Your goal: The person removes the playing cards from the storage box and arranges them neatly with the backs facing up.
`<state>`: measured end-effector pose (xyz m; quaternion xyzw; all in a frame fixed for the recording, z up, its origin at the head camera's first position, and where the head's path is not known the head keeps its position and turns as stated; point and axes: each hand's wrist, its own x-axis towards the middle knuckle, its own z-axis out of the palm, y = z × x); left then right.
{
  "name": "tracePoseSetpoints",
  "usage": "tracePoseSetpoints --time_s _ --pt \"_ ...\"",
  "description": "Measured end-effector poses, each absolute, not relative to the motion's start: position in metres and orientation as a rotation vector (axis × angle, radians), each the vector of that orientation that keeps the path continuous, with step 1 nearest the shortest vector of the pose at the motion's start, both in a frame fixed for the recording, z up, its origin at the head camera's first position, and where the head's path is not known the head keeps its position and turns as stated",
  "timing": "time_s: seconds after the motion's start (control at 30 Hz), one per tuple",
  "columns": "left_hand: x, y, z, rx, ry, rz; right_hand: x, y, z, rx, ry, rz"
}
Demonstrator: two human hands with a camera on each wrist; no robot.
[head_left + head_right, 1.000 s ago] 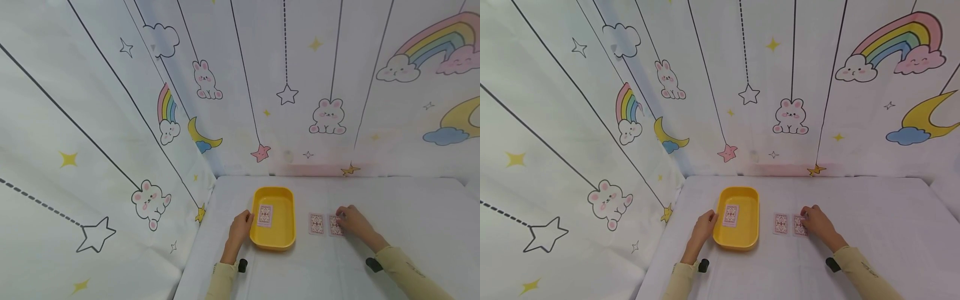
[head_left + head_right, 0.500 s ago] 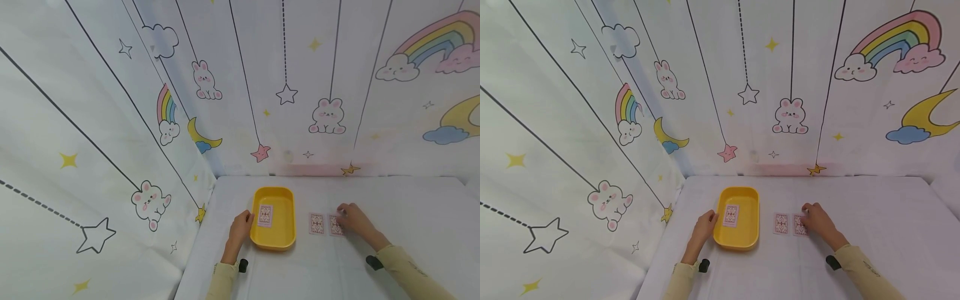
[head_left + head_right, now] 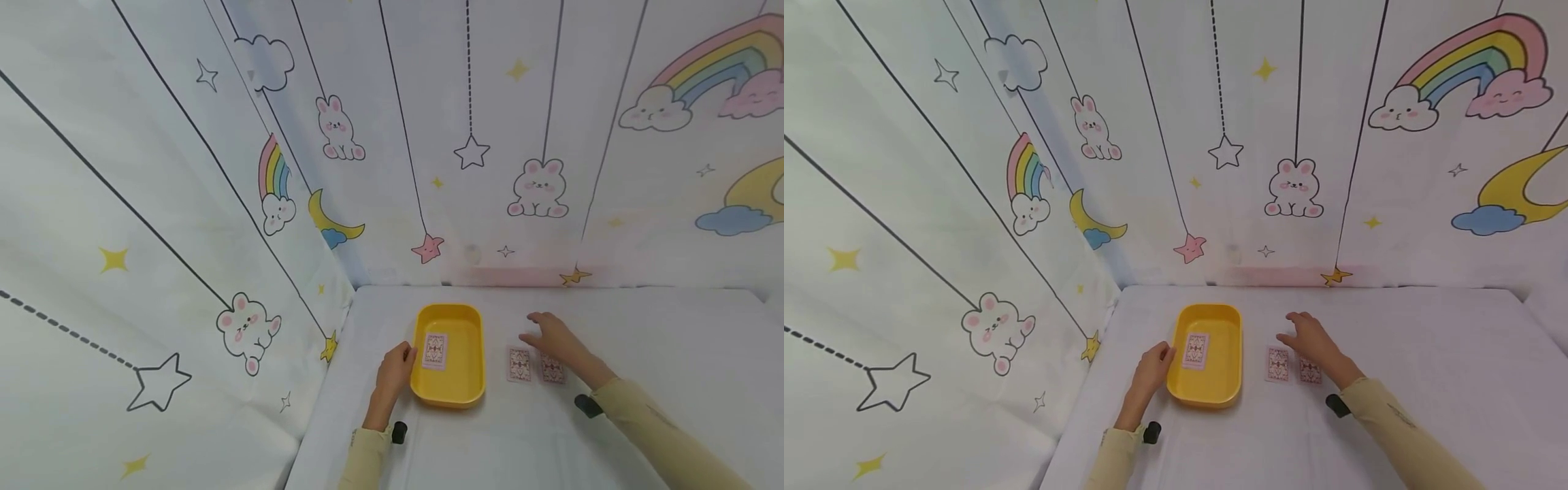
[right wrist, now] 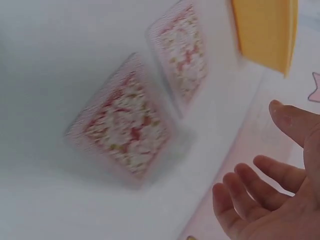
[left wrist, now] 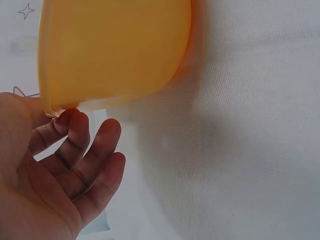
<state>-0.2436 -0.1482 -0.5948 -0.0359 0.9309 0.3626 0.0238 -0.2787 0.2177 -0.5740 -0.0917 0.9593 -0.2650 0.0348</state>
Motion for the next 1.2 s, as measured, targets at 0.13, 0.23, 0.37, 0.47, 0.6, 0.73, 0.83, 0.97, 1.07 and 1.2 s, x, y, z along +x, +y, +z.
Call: tracePoseSetpoints --time_s 0.13,0.23,0.37,0.47,0.6,0.73,0.83,0.97,1.07,1.2 --pt "-0.245 -0.148 -0.595 -0.133 2.878 1.122 -0.284 0.195 -0.558 -0.270 2.917 -0.812" --pt "-0.245 -0.148 -0.594 -0.143 2.873 1.121 -0.287 0.176 -0.549 -0.295 2.915 -0.806" --pt "-0.244 -0.148 -0.594 -0.146 2.869 1.123 -0.292 0.150 -0.540 -0.344 2.906 -0.806" --pt "-0.245 -0.148 -0.594 -0.157 2.868 1.125 -0.296 0.130 -0.534 -0.382 2.894 -0.805" --pt "-0.245 -0.148 -0.595 -0.158 2.867 1.138 -0.303 0.103 -0.530 -0.421 2.886 -0.766" --pt "-0.245 -0.148 -0.594 -0.149 2.860 1.150 -0.311 0.079 -0.531 -0.461 2.877 -0.703" --pt "-0.247 -0.148 -0.594 -0.149 2.855 1.148 -0.317 0.065 -0.536 -0.477 2.863 -0.663" --pt "-0.248 -0.149 -0.595 -0.142 2.866 1.135 -0.323 0.049 -0.543 -0.496 2.830 -0.636" --pt "-0.250 -0.150 -0.596 -0.138 2.868 1.135 -0.326 0.039 -0.547 -0.467 2.772 -0.638" --pt "-0.250 -0.151 -0.598 -0.132 2.862 1.136 -0.328 0.032 -0.555 -0.447 2.716 -0.564"
